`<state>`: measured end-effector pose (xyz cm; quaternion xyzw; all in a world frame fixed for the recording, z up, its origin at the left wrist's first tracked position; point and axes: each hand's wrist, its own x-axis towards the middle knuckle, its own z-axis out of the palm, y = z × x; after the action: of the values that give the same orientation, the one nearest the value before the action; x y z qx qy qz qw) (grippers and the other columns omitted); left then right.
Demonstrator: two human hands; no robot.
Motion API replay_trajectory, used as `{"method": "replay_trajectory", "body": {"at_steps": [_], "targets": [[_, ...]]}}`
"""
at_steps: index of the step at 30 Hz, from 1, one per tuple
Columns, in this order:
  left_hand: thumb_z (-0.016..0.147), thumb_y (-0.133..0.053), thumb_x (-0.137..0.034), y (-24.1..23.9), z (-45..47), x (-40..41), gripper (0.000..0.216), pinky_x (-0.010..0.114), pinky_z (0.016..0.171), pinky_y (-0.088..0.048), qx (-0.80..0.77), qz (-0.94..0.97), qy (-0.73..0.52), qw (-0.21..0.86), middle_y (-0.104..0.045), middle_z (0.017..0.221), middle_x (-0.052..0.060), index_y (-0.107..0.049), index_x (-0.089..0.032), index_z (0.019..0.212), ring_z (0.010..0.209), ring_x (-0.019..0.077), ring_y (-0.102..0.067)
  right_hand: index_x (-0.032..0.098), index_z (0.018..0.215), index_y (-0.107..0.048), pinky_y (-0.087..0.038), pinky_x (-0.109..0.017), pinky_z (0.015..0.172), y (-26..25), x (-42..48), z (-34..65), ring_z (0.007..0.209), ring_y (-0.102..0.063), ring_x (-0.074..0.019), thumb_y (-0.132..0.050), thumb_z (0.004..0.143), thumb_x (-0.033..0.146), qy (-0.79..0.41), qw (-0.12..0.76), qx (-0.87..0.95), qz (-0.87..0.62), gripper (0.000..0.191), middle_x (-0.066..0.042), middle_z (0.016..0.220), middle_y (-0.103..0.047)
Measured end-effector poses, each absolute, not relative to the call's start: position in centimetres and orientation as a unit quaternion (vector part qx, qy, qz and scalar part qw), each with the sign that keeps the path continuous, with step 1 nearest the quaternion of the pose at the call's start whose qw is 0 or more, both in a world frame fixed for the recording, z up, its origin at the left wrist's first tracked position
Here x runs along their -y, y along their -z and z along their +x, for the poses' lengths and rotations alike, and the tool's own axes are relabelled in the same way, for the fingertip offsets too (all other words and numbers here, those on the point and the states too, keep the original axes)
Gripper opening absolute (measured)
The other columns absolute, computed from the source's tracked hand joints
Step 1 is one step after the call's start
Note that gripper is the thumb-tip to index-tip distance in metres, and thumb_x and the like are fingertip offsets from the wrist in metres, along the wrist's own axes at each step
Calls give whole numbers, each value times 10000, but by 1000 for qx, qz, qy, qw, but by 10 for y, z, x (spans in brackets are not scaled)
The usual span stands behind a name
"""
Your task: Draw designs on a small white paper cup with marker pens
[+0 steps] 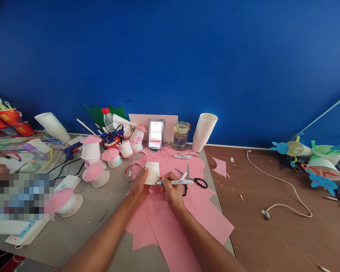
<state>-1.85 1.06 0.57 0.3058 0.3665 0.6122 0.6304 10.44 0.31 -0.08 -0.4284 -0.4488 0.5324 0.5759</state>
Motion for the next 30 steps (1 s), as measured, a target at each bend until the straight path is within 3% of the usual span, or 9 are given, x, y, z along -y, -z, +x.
{"method": "replay_trajectory", "body": {"at_steps": [8,22,26,30], "targets": [[769,-651,-512,2,-18,-13,354,262,626,-441,-389,310,-621,606,-644,746,40,-588,-165,801,701,168,-611,221,630,-542,-462,-290,643,5,-2,104,529,-511,-134,-590,811,346,-508,632,428,-398,226,57,481,-492],[809,-608,-495,0,-17,-12,322,257,584,-377,-384,320,-622,603,-577,656,-2,-563,-178,779,619,138,-547,220,666,-551,-419,-258,513,0,2,102,525,-499,-143,-580,821,382,-508,616,445,-406,226,41,506,-512],[781,-630,-512,1,-17,-13,335,272,601,-398,-392,314,-623,599,-591,667,5,-560,-185,766,659,163,-575,221,650,-547,-466,-287,601,-1,1,103,482,-475,-124,-566,814,342,-500,609,453,-417,205,54,503,-516],[778,-625,-515,-4,-17,-11,317,300,636,-436,-392,319,-610,610,-623,680,24,-573,-202,771,711,204,-618,229,592,-527,-496,-341,784,0,-1,105,520,-511,-137,-575,781,296,-496,602,461,-423,206,70,447,-471]]}}
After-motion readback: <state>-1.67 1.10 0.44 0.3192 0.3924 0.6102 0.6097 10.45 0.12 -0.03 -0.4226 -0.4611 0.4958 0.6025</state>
